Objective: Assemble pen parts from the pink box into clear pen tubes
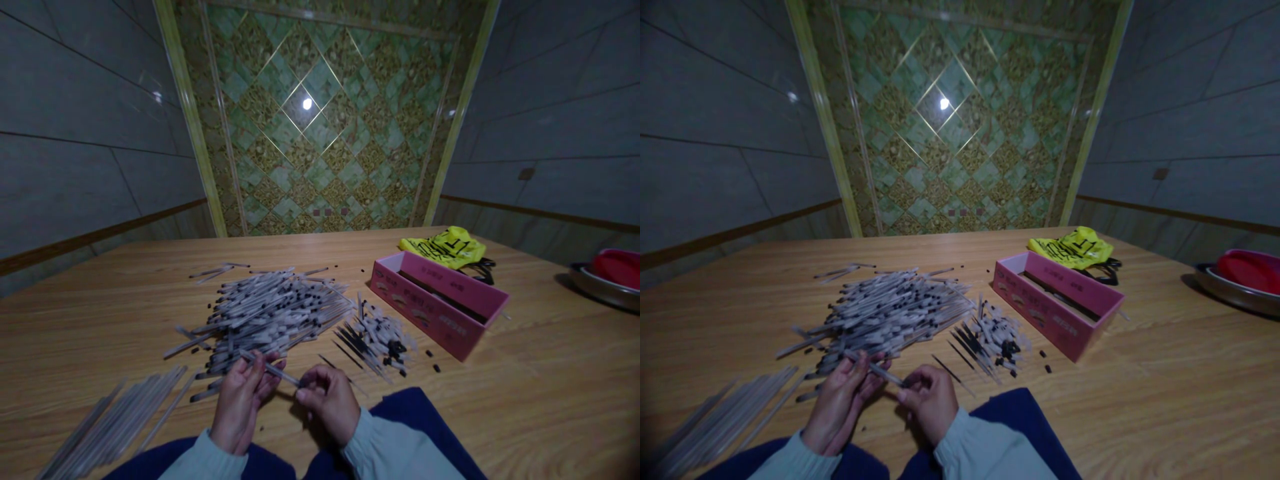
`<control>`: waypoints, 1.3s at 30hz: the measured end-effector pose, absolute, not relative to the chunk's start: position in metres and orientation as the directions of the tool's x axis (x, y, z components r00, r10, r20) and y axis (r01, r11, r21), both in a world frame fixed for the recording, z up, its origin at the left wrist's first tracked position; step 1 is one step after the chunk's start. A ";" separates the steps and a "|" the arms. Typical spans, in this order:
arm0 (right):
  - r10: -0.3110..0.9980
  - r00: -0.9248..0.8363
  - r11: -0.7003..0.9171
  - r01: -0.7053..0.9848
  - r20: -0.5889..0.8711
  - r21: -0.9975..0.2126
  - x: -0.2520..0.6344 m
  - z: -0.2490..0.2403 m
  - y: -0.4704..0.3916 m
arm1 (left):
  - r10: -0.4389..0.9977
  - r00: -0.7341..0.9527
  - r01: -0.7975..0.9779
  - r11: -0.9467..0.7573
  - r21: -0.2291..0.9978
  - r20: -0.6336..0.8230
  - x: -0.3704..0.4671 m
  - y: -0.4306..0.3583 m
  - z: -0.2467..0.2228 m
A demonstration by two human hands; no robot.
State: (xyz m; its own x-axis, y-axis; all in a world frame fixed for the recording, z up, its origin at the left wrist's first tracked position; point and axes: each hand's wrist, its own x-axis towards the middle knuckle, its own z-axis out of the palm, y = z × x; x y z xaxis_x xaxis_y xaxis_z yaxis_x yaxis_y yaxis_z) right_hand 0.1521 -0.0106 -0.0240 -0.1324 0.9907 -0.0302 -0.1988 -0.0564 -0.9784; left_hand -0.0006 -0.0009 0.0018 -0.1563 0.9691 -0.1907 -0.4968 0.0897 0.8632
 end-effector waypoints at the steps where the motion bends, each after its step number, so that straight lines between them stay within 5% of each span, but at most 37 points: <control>1: 0.988 -0.150 -0.073 -0.203 -0.043 -0.976 0.152 -0.025 -0.011 | 0.970 -0.157 -0.499 0.085 0.862 -0.186 -0.001 -0.001 0.001; 15: 0.982 -0.176 -0.085 -0.111 -0.065 -0.990 0.151 -0.019 -0.014 | 0.971 -0.161 -0.487 0.078 0.870 -0.177 0.000 -0.001 0.002; 20: 0.999 -0.034 -0.010 -0.080 -0.008 -0.997 0.151 -0.018 -0.014 | 0.971 -0.159 -0.486 0.081 0.870 -0.179 0.001 -0.001 0.001; 25: 0.980 -0.187 -0.076 -0.081 -0.060 -0.994 0.152 -0.023 -0.014 | 0.970 -0.169 -0.486 0.075 0.871 -0.177 0.000 -0.001 0.002; 30: 0.998 -0.036 0.048 0.012 0.048 -0.999 0.154 -0.018 -0.015 | 0.969 -0.170 -0.503 0.070 0.861 -0.179 0.001 -0.001 0.002; 35: 0.988 -0.156 -0.019 0.001 -0.019 -1.000 0.154 -0.024 -0.013 | 0.968 -0.183 -0.504 0.058 0.862 -0.172 0.000 0.000 -0.001; 39: 0.997 -0.075 0.031 -0.038 0.033 -0.999 0.153 -0.025 -0.013 | 0.969 -0.182 -0.512 0.053 0.857 -0.169 -0.002 0.001 -0.004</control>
